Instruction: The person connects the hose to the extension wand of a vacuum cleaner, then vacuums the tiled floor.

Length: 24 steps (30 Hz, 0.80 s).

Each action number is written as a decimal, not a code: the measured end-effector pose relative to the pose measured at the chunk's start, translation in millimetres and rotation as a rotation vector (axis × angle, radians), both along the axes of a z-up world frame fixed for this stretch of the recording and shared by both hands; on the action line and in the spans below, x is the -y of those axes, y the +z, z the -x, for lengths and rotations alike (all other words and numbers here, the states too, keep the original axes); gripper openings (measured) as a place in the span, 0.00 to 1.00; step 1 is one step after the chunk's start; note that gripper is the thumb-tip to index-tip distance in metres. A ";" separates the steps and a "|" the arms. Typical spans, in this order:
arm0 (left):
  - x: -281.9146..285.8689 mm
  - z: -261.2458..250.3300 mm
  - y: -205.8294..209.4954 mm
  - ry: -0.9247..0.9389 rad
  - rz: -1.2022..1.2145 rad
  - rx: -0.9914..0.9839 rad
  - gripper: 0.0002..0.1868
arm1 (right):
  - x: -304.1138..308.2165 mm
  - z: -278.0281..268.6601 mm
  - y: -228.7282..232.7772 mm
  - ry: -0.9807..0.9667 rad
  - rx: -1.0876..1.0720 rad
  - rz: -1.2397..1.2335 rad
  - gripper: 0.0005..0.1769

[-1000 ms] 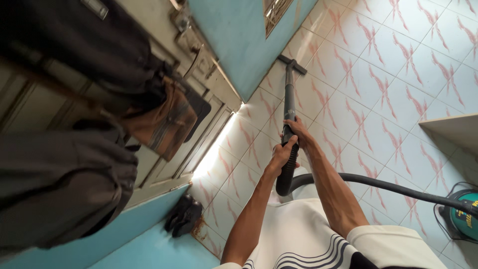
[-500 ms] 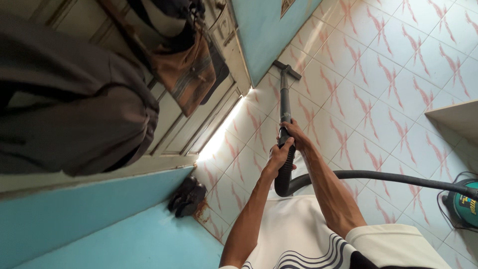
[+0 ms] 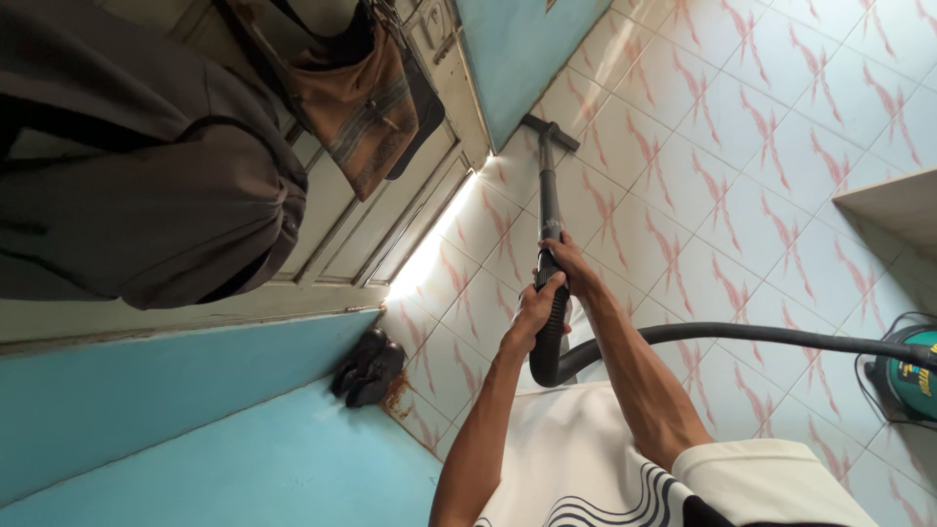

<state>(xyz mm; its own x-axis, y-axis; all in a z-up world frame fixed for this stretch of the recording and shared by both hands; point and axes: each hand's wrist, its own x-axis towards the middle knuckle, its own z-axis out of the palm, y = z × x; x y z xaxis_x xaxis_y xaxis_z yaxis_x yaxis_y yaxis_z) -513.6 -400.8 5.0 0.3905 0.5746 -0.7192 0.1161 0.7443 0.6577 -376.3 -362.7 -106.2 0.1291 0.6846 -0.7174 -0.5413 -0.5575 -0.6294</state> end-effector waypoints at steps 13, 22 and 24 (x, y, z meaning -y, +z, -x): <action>-48.6 -83.7 -12.3 -0.063 0.009 -0.010 0.30 | -41.5 -85.4 -4.2 -0.053 -0.011 0.047 0.24; -104.7 -146.7 0.0 -0.086 0.015 -0.046 0.29 | -95.5 -145.0 8.9 -0.073 0.001 0.101 0.34; -115.3 -158.3 -0.1 -0.085 0.019 -0.042 0.28 | -106.3 -155.9 7.3 -0.083 0.006 0.139 0.38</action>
<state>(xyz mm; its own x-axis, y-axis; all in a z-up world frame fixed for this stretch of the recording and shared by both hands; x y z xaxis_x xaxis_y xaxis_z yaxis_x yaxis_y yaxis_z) -355.3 -285.5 4.9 0.4067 0.5264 -0.7466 0.2065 0.7432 0.6364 -220.4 -256.4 -98.8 0.1855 0.5654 -0.8037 -0.5859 -0.5929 -0.5524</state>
